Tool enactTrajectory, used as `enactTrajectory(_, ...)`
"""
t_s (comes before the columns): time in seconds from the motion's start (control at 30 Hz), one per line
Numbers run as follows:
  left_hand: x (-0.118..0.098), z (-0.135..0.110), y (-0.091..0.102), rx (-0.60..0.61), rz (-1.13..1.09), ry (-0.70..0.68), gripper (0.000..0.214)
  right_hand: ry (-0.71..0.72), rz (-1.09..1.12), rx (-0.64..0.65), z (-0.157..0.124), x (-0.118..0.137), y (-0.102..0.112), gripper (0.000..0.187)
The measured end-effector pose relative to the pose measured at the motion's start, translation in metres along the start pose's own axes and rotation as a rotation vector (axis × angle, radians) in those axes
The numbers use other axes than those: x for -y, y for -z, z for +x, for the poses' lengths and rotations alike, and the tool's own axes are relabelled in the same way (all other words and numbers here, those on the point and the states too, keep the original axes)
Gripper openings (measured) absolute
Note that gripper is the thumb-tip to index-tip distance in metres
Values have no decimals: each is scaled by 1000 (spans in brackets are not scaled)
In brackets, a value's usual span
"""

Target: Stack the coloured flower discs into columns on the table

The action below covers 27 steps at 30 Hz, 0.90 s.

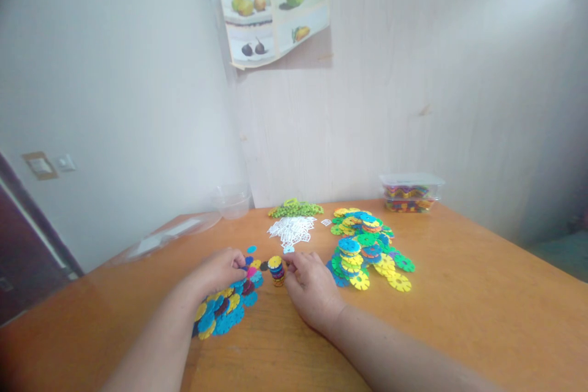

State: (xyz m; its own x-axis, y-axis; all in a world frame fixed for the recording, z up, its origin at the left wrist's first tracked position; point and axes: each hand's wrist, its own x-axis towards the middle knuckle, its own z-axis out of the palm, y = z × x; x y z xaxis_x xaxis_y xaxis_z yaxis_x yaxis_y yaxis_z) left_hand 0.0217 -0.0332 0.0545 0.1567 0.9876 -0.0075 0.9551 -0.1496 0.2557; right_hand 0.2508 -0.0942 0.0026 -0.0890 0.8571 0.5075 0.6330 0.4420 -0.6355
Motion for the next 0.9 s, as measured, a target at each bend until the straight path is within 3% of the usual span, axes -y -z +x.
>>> enactTrajectory(0.37,0,0,2,-3,14,6,7,52,0,28,1,3,1,43)
enactTrajectory(0.9,5,3,-2,-3,-38,8,6,-2,22,-16,1,-1,-2,32)
